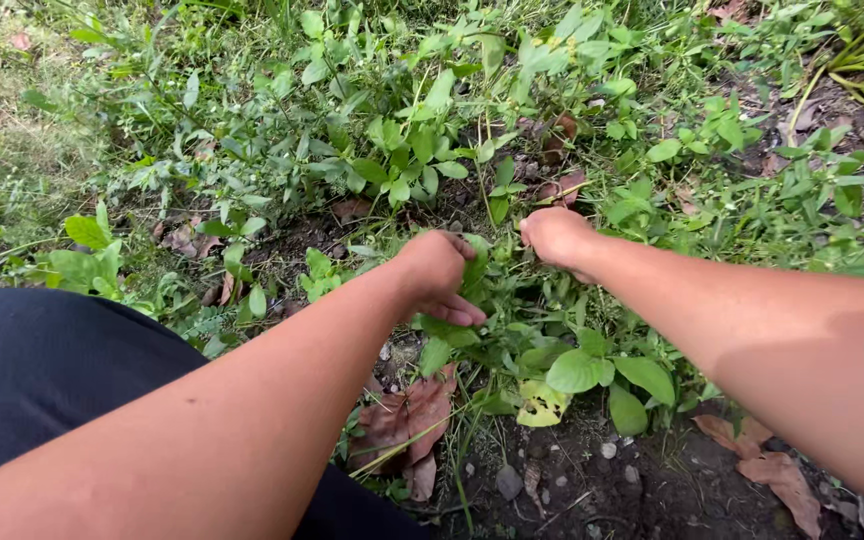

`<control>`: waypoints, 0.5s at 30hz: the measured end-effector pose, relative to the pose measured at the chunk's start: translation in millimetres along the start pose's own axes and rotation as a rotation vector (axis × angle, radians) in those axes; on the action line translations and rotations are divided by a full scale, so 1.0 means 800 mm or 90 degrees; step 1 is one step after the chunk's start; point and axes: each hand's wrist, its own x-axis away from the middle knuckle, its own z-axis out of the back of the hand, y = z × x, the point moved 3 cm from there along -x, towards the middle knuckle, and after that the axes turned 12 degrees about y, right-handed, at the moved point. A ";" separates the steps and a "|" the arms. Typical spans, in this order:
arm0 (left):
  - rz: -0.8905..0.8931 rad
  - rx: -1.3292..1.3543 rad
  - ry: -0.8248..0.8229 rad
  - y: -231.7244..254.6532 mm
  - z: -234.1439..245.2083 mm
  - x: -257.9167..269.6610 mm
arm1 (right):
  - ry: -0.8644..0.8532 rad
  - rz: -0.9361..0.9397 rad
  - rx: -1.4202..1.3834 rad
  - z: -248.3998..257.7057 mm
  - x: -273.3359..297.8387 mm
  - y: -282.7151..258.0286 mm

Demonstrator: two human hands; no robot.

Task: The person squats in a garden bed and pulls weeds by hand, gathering them into a growing pile. They repeatedly reach for new patches, uprooting plants and adding them to the collection.

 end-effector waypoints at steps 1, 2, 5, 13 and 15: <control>0.002 -0.016 -0.017 0.001 -0.001 0.002 | -0.003 -0.009 0.011 0.014 0.018 -0.017; 0.004 -0.033 -0.034 0.004 -0.001 0.002 | -0.005 -0.017 0.022 0.029 0.040 -0.038; 0.026 -0.061 -0.034 0.012 -0.002 0.005 | 0.012 -0.029 -0.062 0.080 0.144 -0.093; 0.134 0.015 -0.155 0.047 -0.007 0.010 | 0.105 -0.011 -0.190 0.147 0.212 -0.129; 0.106 0.135 -0.147 0.051 -0.009 -0.003 | 0.091 0.108 -0.200 0.139 0.194 -0.138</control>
